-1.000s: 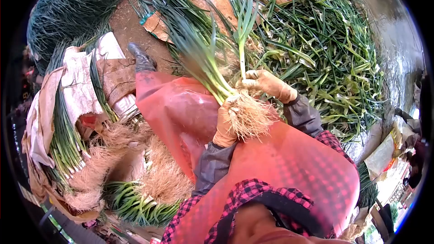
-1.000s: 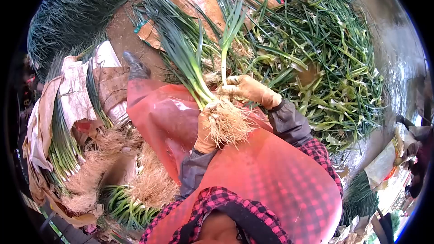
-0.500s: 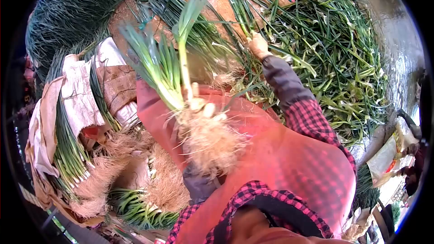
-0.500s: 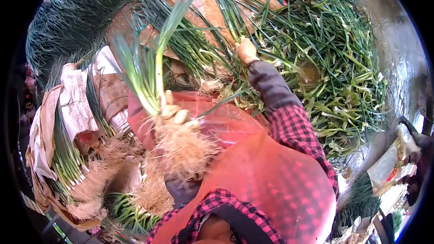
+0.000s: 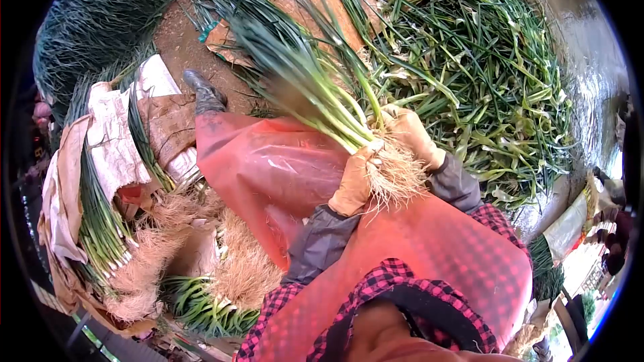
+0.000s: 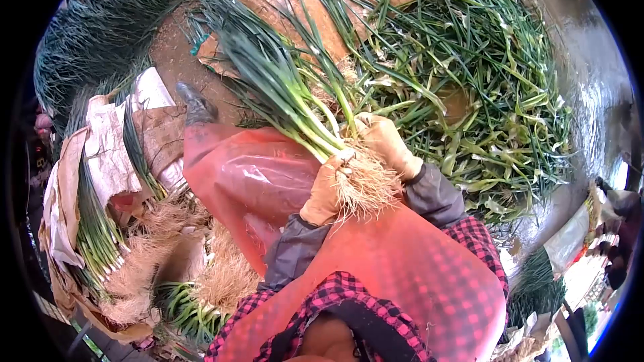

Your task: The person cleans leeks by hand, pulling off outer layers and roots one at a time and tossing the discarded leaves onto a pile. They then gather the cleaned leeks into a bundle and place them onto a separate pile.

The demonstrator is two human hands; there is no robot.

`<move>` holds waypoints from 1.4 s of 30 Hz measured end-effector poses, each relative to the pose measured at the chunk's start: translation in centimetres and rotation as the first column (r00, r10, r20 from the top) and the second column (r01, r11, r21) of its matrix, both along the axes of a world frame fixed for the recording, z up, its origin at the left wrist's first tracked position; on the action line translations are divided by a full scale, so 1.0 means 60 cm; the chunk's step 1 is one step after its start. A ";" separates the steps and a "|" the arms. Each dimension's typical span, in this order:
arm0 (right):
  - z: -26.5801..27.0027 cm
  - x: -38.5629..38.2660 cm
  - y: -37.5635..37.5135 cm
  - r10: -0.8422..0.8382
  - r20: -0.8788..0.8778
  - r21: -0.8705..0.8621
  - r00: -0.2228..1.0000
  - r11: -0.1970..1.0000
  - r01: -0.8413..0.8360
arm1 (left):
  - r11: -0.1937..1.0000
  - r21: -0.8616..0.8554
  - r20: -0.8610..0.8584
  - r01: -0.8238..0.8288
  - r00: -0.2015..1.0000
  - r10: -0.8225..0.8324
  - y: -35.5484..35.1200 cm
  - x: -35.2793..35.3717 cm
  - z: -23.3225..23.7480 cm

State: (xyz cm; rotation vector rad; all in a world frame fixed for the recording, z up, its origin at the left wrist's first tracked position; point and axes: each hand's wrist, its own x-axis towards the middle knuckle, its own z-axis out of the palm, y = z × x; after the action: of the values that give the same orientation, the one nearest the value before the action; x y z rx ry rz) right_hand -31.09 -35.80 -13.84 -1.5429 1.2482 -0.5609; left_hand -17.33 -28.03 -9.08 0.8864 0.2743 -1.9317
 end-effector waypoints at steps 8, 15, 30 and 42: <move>-0.038 0.011 -0.041 -0.006 0.132 0.329 0.991 0.944 -0.038 | 0.988 -0.003 0.443 0.153 0.886 -0.136 0.026 -0.009 -0.039; 0.108 -0.055 0.024 -0.443 0.178 0.137 0.879 0.896 0.423 | 0.996 -0.071 0.226 0.051 0.973 -0.033 0.016 0.004 -0.036; 0.017 0.097 -0.071 0.459 0.210 0.268 0.863 0.822 -0.503 | 0.995 0.079 -0.199 -0.065 0.977 0.080 0.048 0.040 -0.010; -0.257 -0.206 -0.250 -0.132 -0.953 -0.269 0.272 0.776 -0.570 | 0.944 -0.072 -0.265 -0.322 0.919 0.293 0.011 0.118 0.057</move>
State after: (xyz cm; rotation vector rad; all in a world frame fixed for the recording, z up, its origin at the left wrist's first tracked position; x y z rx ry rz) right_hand -43.45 -50.79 -29.23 -2.7919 1.7216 0.4102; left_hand -10.25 -27.34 -5.66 0.4874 0.4220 -1.7414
